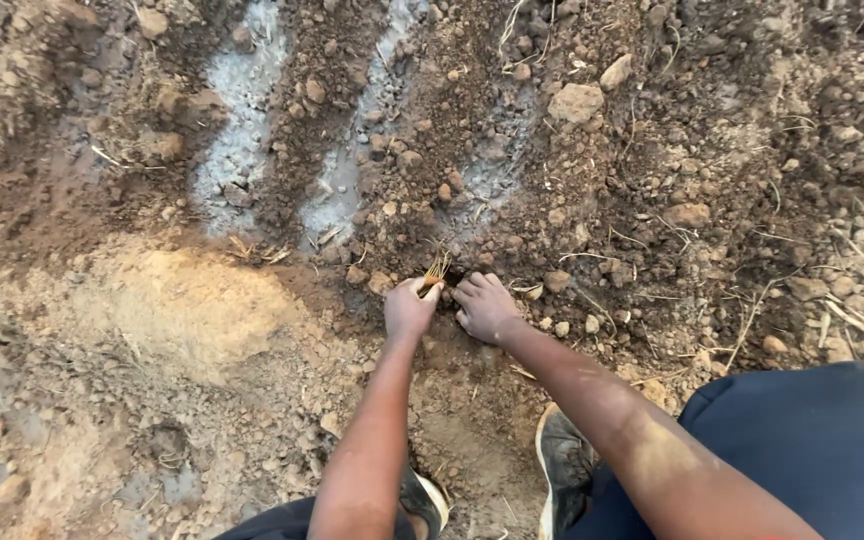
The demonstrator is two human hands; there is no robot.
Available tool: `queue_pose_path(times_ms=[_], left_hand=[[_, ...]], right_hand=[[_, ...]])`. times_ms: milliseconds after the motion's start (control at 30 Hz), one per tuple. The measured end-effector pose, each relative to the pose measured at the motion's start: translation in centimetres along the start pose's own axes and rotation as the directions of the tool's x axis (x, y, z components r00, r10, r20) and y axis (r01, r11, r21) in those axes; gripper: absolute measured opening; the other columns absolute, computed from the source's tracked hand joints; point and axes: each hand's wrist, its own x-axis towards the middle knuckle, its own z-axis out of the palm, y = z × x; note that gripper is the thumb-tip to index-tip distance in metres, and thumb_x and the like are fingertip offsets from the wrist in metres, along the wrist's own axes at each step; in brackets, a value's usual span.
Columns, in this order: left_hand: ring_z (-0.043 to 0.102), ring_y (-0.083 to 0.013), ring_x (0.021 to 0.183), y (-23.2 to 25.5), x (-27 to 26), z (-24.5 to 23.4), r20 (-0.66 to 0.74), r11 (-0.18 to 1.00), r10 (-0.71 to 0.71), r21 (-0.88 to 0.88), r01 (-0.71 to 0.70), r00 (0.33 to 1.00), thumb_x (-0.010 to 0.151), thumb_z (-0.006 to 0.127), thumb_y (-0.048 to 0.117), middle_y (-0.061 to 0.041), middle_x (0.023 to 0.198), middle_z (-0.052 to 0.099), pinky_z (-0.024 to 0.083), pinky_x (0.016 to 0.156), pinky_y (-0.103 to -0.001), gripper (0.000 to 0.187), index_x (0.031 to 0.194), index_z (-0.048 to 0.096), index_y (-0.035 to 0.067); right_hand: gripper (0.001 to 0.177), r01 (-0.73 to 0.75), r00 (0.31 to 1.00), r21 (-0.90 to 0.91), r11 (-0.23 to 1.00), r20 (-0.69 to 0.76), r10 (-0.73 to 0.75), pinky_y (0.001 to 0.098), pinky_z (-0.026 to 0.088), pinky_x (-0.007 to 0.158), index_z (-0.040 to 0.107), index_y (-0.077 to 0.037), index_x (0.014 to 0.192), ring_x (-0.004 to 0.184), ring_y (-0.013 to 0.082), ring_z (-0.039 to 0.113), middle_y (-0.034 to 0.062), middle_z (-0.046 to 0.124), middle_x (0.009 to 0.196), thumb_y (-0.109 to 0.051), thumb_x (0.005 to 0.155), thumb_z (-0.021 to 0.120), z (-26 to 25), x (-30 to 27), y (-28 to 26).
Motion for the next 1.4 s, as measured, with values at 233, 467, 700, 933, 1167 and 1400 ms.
queue_pose_path(times_ms=[233, 467, 700, 933, 1167, 1400], left_hand=[[0.072, -0.0303, 0.086, 0.2, -0.3, 1.1, 0.051, 0.999, -0.009, 0.042, 0.007, 0.999, 0.083, 0.077, 0.040, -0.006, 0.100, 0.076, 0.056, 0.078, -0.042, 0.025, 0.101, 0.081, 0.023], [0.072, -0.0265, 0.090, -0.4, -0.6, 2.4, -0.006, 0.990, 0.048, 0.137, -0.047, 0.999, 0.084, 0.077, 0.038, -0.003, 0.101, 0.077, 0.057, 0.081, -0.040, 0.020, 0.100, 0.082, 0.027], [0.070, -0.0205, 0.092, -0.4, -0.5, 2.9, 0.100, 0.969, -0.056, 0.244, 0.030, 0.993, 0.086, 0.073, 0.039, 0.002, 0.106, 0.074, 0.057, 0.084, -0.037, 0.021, 0.103, 0.079, 0.030], [0.068, -0.0249, 0.095, -0.8, -0.7, 2.4, 0.038, 0.953, 0.033, 0.300, -0.043, 0.999, 0.088, 0.076, 0.036, -0.005, 0.104, 0.074, 0.055, 0.087, -0.040, 0.024, 0.108, 0.079, 0.023], [0.069, -0.0178, 0.073, 1.0, 1.3, -2.5, 0.162, 0.973, -0.207, -0.065, 0.220, 0.965, 0.085, 0.074, 0.038, -0.005, 0.093, 0.077, 0.053, 0.067, -0.035, 0.033, 0.115, 0.080, 0.025], [0.059, -0.0068, 0.057, 3.4, 2.6, -4.5, 0.204, 0.934, -0.307, -0.124, 0.336, 0.930, 0.091, 0.074, 0.046, 0.000, 0.079, 0.077, 0.043, 0.054, -0.025, 0.035, 0.116, 0.080, 0.022]], right_hand=[[0.072, -0.063, 0.989, 0.026, 0.998, -0.130, 0.066, 0.0419, 0.036, 0.101, 0.059, -0.011, 0.135, 0.118, 0.0252, 0.047, 0.0075, 0.057, 0.132, -0.054, 0.078, 0.069, -2.4, -3.7, 0.4], [0.063, -0.258, 0.915, 0.344, 0.903, -0.212, 0.342, 0.0420, 0.040, 0.113, 0.054, -0.006, 0.142, 0.133, 0.0334, 0.045, 0.0154, 0.048, 0.142, -0.034, 0.089, 0.073, 4.7, -1.2, 0.7], [0.043, -0.419, 0.872, 0.584, 0.695, 0.045, 0.488, 0.0426, 0.044, 0.110, 0.053, -0.010, 0.141, 0.130, 0.0306, 0.052, 0.0135, 0.040, 0.155, -0.018, 0.100, 0.059, 0.5, -1.6, -1.8], [0.036, -0.273, 0.928, 0.435, 0.858, -0.116, 0.354, 0.0385, 0.048, 0.113, 0.061, -0.010, 0.133, 0.129, 0.0308, 0.057, 0.0132, 0.056, 0.138, -0.020, 0.099, 0.062, 4.0, 0.8, -0.2], [0.058, -0.313, 0.895, 0.399, 0.862, -0.179, 0.408, 0.0410, 0.029, 0.121, 0.047, 0.004, 0.146, 0.141, 0.0372, 0.037, 0.0245, 0.041, 0.148, -0.031, 0.101, 0.057, 4.5, -0.4, -1.7], [0.061, -0.364, 0.892, 0.300, 0.882, -0.161, 0.423, 0.0439, 0.026, 0.120, 0.043, -0.002, 0.148, 0.140, 0.0319, 0.036, 0.0203, 0.040, 0.149, -0.040, 0.101, 0.053, 4.6, 0.8, -1.6]])
